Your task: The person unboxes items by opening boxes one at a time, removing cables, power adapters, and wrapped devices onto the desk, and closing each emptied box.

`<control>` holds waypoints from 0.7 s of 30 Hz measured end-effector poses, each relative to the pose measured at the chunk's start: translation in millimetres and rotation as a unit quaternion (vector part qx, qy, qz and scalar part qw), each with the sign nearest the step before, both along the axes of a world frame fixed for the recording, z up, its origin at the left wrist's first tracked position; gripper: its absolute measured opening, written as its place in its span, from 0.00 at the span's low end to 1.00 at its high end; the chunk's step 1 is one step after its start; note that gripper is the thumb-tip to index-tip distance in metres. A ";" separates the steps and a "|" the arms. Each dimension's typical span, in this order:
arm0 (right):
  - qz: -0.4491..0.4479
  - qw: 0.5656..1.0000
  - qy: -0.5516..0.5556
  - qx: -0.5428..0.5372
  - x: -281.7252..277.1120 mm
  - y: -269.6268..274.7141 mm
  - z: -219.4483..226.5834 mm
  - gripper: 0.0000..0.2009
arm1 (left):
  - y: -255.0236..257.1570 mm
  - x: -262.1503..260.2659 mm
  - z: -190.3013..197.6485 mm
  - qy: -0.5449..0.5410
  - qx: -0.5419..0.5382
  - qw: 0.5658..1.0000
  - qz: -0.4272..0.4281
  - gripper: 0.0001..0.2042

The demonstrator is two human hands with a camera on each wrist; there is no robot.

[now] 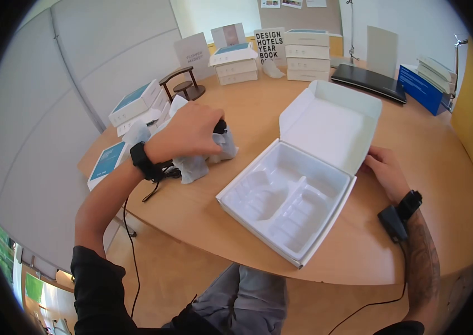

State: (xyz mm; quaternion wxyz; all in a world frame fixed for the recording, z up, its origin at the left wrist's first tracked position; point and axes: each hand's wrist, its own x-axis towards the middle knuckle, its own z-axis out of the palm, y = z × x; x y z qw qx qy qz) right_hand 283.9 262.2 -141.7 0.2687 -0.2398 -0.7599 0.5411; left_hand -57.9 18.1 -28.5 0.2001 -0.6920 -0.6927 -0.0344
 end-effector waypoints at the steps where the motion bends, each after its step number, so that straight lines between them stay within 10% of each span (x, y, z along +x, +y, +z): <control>1: -0.002 1.000 0.002 0.000 0.3 -0.4 0.6 0.14 | 0.0 -0.6 3.3 0.012 -0.023 0.999 0.022 0.19; 12: -0.003 1.000 -0.014 0.010 0.3 -13.9 13.1 0.16 | 2.8 4.3 15.9 0.045 -0.119 0.989 0.068 0.24; 14: 0.051 0.998 -0.031 0.022 3.7 -13.3 20.3 0.19 | -3.8 11.8 9.5 0.077 0.020 0.993 -0.087 0.22; 17: 0.108 0.994 -0.011 -0.019 5.7 -24.7 30.1 0.20 | -19.4 53.3 12.9 -0.168 -0.014 0.977 -0.133 0.20; 21: 0.201 0.975 0.048 -0.087 8.4 -19.3 24.5 0.26 | -47.7 76.4 2.1 -0.206 -0.078 0.947 -0.236 0.21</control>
